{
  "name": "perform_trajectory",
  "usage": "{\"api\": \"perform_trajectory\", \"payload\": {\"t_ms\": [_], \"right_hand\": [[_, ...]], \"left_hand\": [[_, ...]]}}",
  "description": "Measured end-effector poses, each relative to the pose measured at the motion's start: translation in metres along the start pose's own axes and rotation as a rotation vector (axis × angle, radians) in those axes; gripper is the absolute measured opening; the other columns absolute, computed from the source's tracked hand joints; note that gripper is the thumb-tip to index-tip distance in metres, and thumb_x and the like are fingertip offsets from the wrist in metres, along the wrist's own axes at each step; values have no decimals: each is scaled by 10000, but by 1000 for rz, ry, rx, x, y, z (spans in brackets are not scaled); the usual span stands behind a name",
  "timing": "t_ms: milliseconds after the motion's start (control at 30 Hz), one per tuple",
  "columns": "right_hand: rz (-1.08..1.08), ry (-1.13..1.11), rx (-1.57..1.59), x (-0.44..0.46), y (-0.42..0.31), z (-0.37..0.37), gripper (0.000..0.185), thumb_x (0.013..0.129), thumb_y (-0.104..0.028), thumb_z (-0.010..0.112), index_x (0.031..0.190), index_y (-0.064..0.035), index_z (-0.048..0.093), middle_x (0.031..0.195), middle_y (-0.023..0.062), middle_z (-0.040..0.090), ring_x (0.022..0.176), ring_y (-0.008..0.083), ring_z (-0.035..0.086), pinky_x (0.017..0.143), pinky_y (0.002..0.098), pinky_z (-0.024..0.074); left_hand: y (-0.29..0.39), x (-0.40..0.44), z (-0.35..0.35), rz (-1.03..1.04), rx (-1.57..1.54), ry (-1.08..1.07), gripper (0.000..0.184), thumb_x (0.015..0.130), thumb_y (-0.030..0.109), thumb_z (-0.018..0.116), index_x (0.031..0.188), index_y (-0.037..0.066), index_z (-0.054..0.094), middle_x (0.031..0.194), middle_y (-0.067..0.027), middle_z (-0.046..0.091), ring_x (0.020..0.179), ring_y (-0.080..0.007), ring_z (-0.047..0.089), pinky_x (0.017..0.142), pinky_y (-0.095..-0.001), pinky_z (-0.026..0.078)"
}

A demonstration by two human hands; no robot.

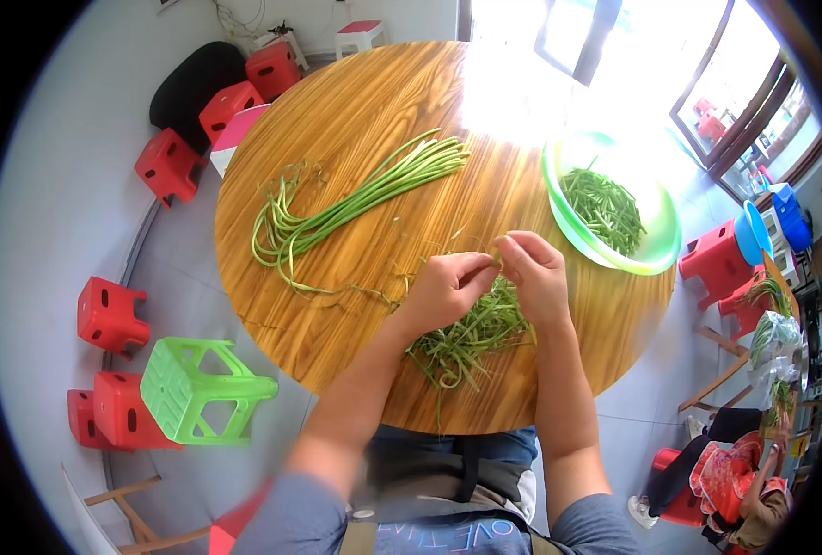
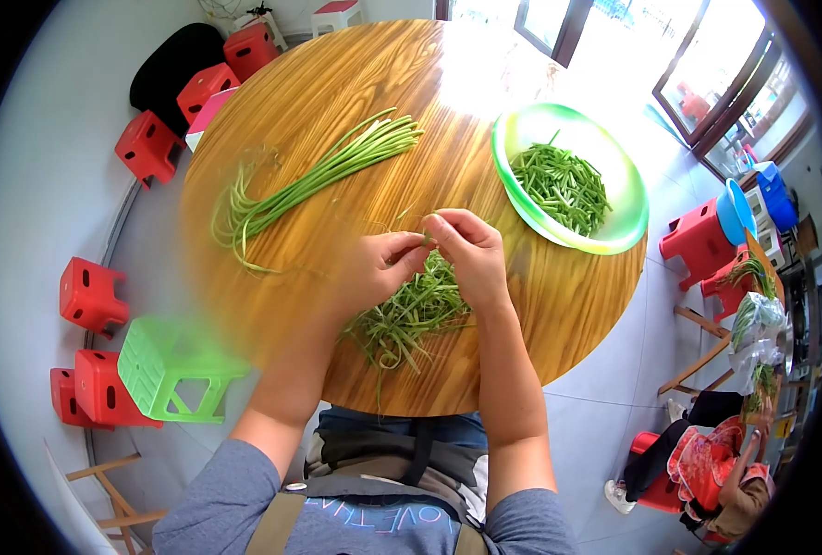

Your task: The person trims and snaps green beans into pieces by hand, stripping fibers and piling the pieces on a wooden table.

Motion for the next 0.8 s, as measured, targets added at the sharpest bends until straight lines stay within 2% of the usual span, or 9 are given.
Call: {"api": "perform_trajectory", "payload": {"t_ms": [33,300,400,500,633,700,800], "right_hand": [[-9,32,15,1,-2,-5,129,857,-110,614,921,2,625,734,-13,578,585,32,438,505,179,340],[19,42,191,3,2,-7,78,827,-71,639,866,-5,620,666,-20,534,553,37,422,478,186,304],[8,57,189,3,0,-9,82,819,-68,651,867,-6,629,663,-23,531,556,37,426,482,181,306],[-68,66,34,2,-6,-11,72,791,-54,676,836,-6,646,682,-14,554,580,50,474,504,190,363],[-643,-39,-688,-25,-54,38,75,726,-17,707,789,-19,666,759,32,599,643,100,563,536,231,455],[-713,-60,-680,-32,-52,47,105,721,-22,711,814,-20,661,759,55,584,622,125,566,516,237,450],[-766,24,-739,-33,-57,40,110,731,-24,704,825,-14,648,760,60,576,603,131,559,515,240,449]], "left_hand": [[0,0,-1,75,-12,41,158,843,100,582,918,-29,632,705,-96,612,579,-120,533,535,-264,422],[-17,-1,-3,-91,-94,18,161,825,109,589,865,-35,647,670,-49,588,567,-79,490,520,-243,401],[-22,-1,-4,-99,-129,66,163,834,109,572,861,-32,650,656,-38,589,566,-65,486,515,-239,398],[-33,-2,-6,-159,-129,111,168,846,112,559,861,-28,651,640,-34,597,550,-58,491,501,-234,400],[-54,-1,-12,-243,-167,214,178,865,119,542,863,-25,647,628,-27,608,520,-50,506,476,-220,404],[-57,1,-15,-266,-202,214,180,871,118,535,873,-24,644,623,-24,609,516,-43,512,471,-213,410],[-46,2,-11,-305,-265,139,187,883,122,515,860,-14,642,620,-16,595,510,-39,496,466,-196,396]]}}
Point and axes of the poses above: each hand's wrist, its own x-axis towards the middle knuckle, its own z-axis out of the palm, y = z × x, the point moved 9 cm from there along x, towards the middle knuckle
